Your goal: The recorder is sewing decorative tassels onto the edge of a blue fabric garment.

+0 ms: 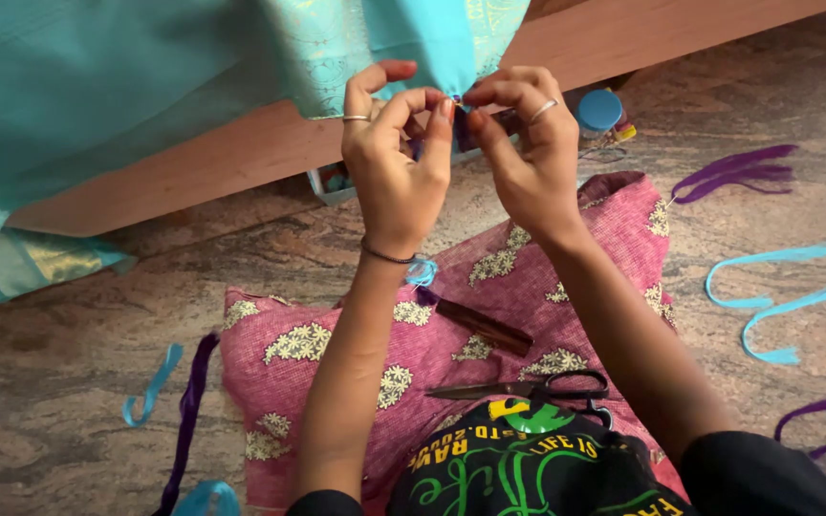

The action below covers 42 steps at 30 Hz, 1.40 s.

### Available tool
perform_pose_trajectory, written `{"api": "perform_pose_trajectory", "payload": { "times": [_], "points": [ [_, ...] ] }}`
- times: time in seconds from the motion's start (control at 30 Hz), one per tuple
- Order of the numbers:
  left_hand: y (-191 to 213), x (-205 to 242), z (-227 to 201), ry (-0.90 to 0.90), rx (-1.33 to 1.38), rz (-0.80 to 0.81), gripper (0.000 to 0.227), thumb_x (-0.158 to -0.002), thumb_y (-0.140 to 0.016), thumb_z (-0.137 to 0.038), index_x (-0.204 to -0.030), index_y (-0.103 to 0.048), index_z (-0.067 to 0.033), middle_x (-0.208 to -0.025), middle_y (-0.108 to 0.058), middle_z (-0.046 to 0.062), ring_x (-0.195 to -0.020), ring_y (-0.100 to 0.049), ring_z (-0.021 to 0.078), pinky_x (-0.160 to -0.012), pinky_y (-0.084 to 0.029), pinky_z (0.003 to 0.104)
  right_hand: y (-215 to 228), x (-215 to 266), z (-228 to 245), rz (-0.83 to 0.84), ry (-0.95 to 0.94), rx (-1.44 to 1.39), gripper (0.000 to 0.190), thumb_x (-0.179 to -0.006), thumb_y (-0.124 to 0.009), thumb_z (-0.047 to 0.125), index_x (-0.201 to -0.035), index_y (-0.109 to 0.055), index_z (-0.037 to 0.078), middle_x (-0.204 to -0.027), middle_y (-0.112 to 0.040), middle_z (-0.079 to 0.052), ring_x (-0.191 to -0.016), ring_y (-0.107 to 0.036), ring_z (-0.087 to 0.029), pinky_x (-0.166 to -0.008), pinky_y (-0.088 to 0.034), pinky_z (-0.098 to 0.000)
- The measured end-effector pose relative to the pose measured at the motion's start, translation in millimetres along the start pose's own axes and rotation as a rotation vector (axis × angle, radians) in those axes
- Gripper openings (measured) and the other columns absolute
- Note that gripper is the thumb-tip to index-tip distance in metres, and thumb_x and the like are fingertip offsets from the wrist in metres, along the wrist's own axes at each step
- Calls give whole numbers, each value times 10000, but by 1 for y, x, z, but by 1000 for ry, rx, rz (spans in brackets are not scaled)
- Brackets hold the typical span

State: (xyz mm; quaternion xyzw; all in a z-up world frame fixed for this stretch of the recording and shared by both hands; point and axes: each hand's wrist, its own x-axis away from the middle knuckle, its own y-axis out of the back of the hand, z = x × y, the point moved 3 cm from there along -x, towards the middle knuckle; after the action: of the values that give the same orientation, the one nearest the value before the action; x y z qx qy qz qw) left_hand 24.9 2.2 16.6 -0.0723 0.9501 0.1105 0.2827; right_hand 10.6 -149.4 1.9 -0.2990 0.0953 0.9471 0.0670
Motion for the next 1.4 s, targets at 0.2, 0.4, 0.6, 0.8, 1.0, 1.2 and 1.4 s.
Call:
{"api": "perform_pose_trajectory", "payload": {
  "times": [0.2,0.4,0.6,0.8,1.0,1.2,1.4],
  "points": [
    [3,-3,0,-8,19,70,66,-974,-753,-66,-968,-734,-3,-1205,-615,65,-749,-675,66,-636,-529,229,-4,2,-18,2,-171,-311,64,-1049,-701,-28,-1109,-686,-43,-1200,-582,-53,-1043,-665,-107,-932,-590,-255],
    [8,-7,21,-38,-120,36,115,-969,-773,-72,-916,-711,8,-1068,-651,41,-732,-631,77,-644,-513,262,-5,4,-24,-8,-196,-468,66,-1096,-651,-5,-1116,-599,29,-1105,-593,-37,-928,-545,-63,-794,-463,-186],
    [-12,-6,32,3,2,-15,214,-1060,-628,-148,-897,-663,-13,-1088,-638,60,-683,-581,80,-553,-445,221,-18,-7,-39,-15,-266,-1051,76,-1092,-600,59,-1149,-557,83,-1174,-620,-66,-1111,-599,-148,-1057,-480,-267],
    [-11,-24,21,55,697,481,390,-1057,-579,-390,-919,-638,-31,-1180,-725,53,-606,-667,82,-481,-413,185,-17,-14,-45,98,-427,-1273,150,-1084,-577,53,-1215,-514,88,-1112,-612,-34,-1003,-594,-131,-924,-486,-264],
    [0,-35,17,59,414,495,396,-1090,-579,-393,-944,-692,-43,-757,-691,-8,-552,-588,67,-496,-435,228,-17,-20,-48,30,-567,-1190,50,-1113,-517,51,-1161,-528,47,-1068,-599,-63,-978,-579,-154,-963,-495,-298],
    [10,-50,2,-369,-175,469,353,-1104,-640,-301,-868,-644,-38,-629,-544,97,-543,-569,227,-557,-396,395,-24,-25,-42,57,-485,-1047,54,-1097,-482,40,-1096,-535,49,-1020,-587,-41,-963,-582,-151,-923,-503,-314],
    [11,-47,1,-491,-259,410,341,-1112,-651,-297,-887,-657,-41,-720,-623,95,-636,-628,242,-592,-432,382,-20,-23,-56,37,-422,-993,7,-1129,-540,30,-1123,-542,31,-1048,-586,-33,-1001,-556,-127,-957,-461,-264]
  ]
}}
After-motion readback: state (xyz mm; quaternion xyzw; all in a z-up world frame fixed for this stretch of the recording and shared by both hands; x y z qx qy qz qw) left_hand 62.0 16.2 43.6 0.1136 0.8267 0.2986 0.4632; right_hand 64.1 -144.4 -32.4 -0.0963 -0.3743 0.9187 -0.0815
